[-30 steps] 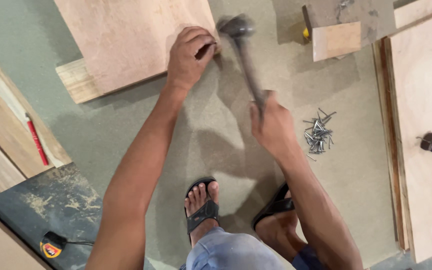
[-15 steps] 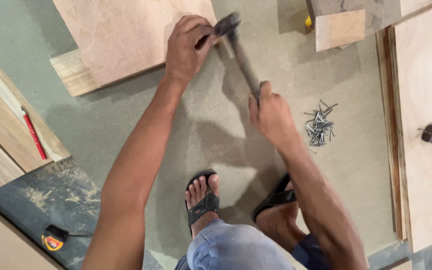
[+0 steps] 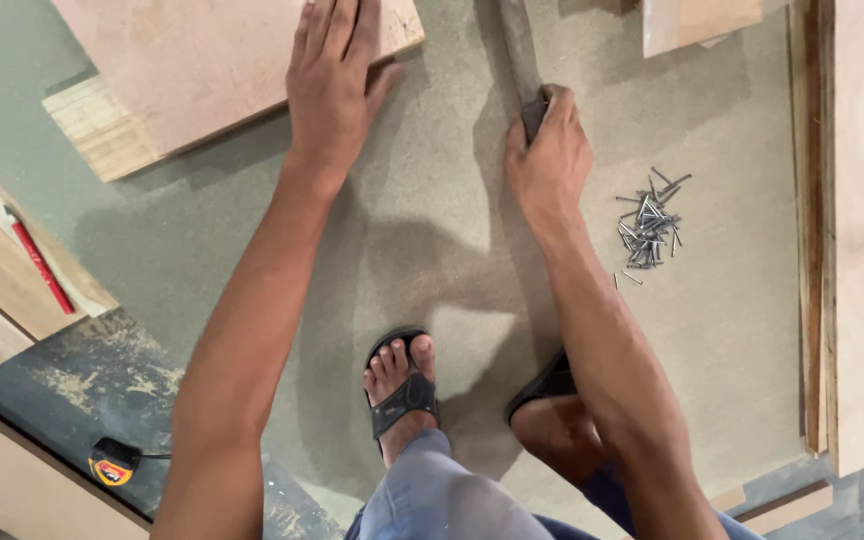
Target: The person aligns a small wooden plank with a larger board and hammers nails into the plank to join them. The person repeatedly picks up nails and hammers them into the wood while adjusting the pieces.
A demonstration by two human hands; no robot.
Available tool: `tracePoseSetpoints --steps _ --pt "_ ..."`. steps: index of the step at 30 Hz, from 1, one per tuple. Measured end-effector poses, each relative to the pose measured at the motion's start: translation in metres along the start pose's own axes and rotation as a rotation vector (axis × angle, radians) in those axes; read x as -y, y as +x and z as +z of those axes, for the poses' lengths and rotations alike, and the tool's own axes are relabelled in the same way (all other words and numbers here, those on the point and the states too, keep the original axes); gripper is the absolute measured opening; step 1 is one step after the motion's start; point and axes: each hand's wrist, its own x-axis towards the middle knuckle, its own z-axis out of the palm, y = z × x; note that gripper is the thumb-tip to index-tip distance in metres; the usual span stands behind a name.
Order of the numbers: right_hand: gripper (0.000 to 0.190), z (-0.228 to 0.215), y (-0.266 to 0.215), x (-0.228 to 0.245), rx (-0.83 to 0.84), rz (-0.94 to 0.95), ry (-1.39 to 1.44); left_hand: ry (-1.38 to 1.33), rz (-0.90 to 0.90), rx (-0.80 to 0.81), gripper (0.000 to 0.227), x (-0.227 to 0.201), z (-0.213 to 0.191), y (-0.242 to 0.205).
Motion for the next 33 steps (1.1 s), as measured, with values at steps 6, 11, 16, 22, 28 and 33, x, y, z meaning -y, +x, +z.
tracePoseSetpoints --steps 6,11,16,22,28,33 --pt "0.055 0.037 0.035 0.014 -0.191 -0.386 0.147 0.097 0.046 0.066 0.065 0.009 0.009 -0.001" --pt "0.043 0.067 0.071 0.035 -0.020 -0.486 0.496 0.071 0.024 0.105 0.059 0.001 -0.002 0.010" --pt "0.040 0.084 0.078 0.032 -0.032 -0.472 0.551 0.095 0.008 0.099 0.052 -0.004 -0.002 0.020" --pt "0.039 0.081 0.079 0.034 -0.042 -0.448 0.573 0.082 -0.018 0.123 0.052 -0.007 -0.002 0.022" --pt "0.031 0.073 0.082 0.039 -0.013 -0.440 0.694 0.078 -0.039 0.151 0.054 -0.010 -0.002 0.021" --pt "0.010 0.071 0.084 0.045 0.044 -0.269 0.782 0.078 0.005 0.119 0.058 -0.006 -0.003 0.017"
